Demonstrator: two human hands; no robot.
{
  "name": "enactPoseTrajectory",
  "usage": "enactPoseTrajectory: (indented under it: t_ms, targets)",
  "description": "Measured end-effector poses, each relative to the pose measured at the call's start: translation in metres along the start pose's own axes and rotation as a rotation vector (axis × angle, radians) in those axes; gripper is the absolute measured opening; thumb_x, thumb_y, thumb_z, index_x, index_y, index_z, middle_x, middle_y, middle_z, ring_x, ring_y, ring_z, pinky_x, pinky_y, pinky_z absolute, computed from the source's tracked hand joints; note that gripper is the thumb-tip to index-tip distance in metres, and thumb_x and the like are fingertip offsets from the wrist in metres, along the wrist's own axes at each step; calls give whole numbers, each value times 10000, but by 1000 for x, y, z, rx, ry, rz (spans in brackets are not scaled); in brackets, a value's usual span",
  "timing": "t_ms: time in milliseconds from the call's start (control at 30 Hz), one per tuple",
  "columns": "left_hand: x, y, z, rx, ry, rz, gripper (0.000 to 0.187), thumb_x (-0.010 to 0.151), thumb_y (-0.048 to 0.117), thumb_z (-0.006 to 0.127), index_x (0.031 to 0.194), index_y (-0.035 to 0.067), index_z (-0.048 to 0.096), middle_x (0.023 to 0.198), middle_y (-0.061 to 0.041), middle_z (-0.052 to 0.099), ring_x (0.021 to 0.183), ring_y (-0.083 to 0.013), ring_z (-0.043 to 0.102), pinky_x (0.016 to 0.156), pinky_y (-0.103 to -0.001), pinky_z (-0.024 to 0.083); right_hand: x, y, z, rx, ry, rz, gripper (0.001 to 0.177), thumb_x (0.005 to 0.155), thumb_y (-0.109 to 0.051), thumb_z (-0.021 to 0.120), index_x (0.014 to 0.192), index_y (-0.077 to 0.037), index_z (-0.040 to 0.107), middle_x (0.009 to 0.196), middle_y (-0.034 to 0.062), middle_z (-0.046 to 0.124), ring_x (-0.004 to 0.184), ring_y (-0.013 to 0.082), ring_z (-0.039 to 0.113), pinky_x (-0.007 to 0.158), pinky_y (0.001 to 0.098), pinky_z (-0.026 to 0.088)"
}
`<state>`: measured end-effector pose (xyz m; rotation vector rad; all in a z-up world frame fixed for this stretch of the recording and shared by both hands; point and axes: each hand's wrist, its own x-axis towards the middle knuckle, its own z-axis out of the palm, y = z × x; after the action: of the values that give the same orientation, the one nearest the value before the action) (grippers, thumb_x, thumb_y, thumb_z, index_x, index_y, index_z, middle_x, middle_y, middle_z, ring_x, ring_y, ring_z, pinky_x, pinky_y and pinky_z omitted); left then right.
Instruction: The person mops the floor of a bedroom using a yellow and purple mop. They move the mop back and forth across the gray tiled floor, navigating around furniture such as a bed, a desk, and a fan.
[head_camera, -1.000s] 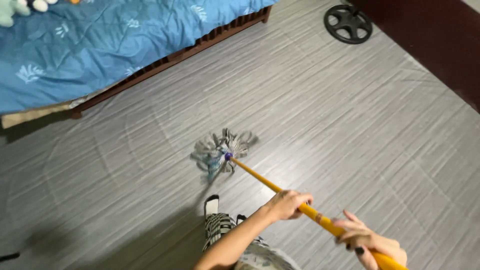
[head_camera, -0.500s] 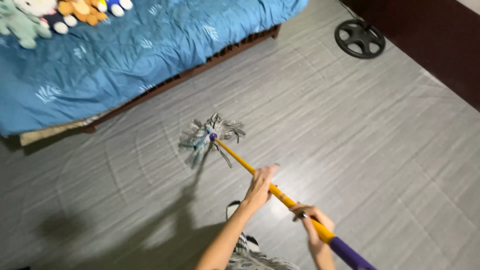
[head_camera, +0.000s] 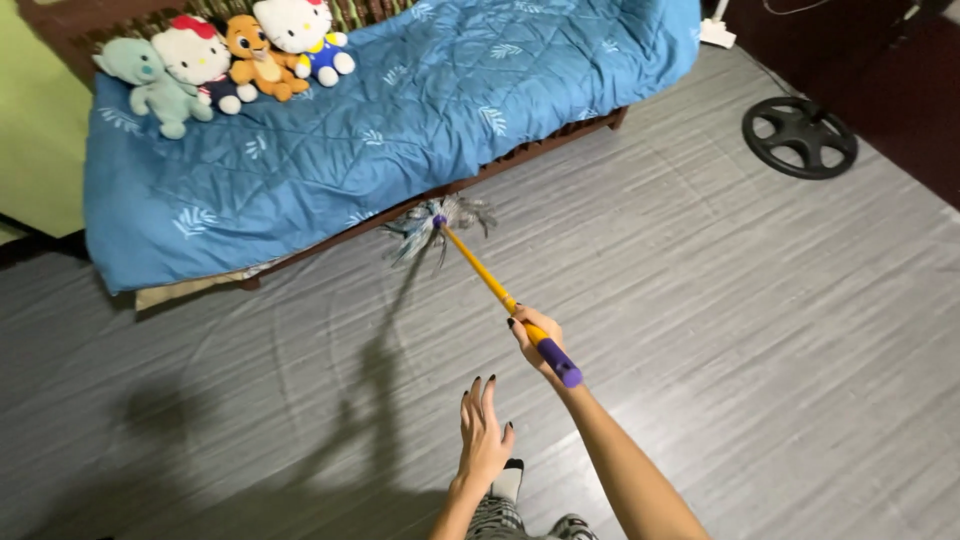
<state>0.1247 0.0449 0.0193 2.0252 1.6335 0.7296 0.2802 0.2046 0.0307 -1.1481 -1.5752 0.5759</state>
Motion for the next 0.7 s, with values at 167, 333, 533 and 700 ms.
enactPoseTrajectory:
  t_ms: [167, 333, 533, 700]
  targets:
    - [-9, -7, 0, -15, 1, -93, 856, 863, 99, 697, 1572, 131, 220, 1617, -234, 223, 1428, -485, 279, 1147, -615, 313, -9, 1, 8, 15, -156, -150, 145, 1000, -242, 653, 891, -147, 647, 1005, 33, 729, 1074, 225, 728, 934, 321, 530]
    - [-15, 15, 5, -54, 24, -87, 852, 845, 111, 705, 1563, 131, 248, 1615, -234, 215, 1435, -470, 272, 1141, -594, 326, -52, -61, -29, 26, -224, -141, 192, 1031, -198, 597, 852, -136, 568, 863, 3, 618, 804, 176, 655, 785, 303, 492]
    - [-27, 72, 29, -91, 107, 150, 1044, 723, 25, 809, 1562, 52, 189, 1592, -328, 233, 1439, -555, 288, 1188, -599, 287, -137, -116, -141, 83, -273, -47, 184, 1010, -229, 625, 864, -121, 594, 904, 33, 659, 966, 184, 703, 929, 324, 526]
    - [-39, 142, 44, -200, 13, 455, 977, 778, 142, 863, 1525, 51, 240, 1611, -313, 222, 1484, -566, 254, 1195, -590, 296, -208, -166, -274, 44, -320, 104, 314, 975, -379, 625, 796, -122, 659, 857, 29, 732, 1194, 247, 713, 1006, 370, 503]
